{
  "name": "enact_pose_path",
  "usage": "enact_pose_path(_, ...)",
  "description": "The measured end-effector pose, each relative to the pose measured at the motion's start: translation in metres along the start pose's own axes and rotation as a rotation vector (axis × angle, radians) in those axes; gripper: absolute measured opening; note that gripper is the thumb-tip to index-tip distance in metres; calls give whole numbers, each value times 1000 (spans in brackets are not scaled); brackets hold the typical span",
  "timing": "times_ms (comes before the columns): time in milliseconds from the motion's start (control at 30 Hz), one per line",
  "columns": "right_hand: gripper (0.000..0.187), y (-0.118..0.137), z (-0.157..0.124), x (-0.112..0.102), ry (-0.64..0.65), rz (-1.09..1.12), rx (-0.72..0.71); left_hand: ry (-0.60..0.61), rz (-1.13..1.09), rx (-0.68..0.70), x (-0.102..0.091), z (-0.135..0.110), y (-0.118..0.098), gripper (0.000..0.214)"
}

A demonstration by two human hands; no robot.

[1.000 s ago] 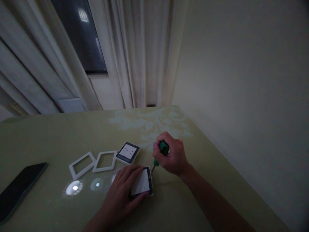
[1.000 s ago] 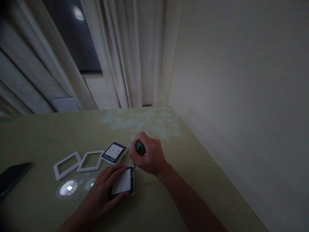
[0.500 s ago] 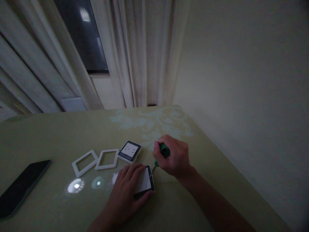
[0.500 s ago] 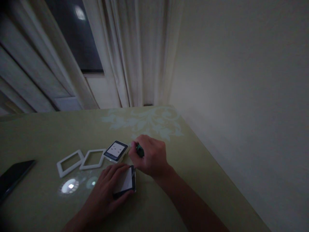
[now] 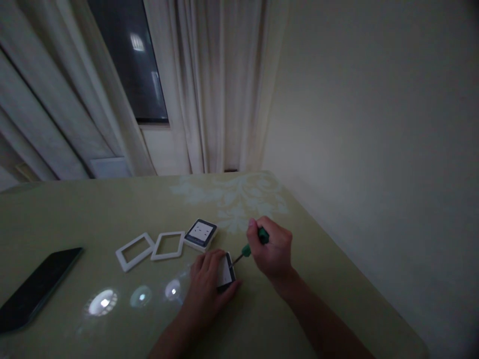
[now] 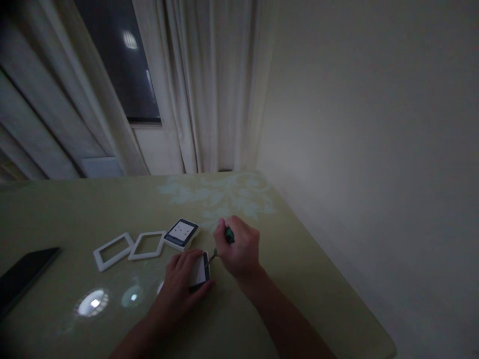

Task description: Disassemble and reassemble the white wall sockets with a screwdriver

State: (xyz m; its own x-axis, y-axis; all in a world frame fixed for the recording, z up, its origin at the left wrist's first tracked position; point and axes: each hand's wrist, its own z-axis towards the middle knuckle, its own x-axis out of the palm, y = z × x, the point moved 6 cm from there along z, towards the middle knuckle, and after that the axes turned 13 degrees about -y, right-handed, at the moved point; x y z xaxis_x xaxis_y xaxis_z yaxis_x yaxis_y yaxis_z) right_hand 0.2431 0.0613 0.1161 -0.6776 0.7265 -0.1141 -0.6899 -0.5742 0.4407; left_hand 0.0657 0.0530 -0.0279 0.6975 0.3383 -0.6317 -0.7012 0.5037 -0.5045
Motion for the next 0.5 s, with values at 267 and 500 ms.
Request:
enact_pose_path(267, 42, -61, -17, -10, -173, -54, 333, -53, 50, 40, 2, -1, -2, 46)
enact_pose_path(500, 45, -106, -43, -10, -211, -65, 552, -73, 87, 38, 4, -4, -1, 42)
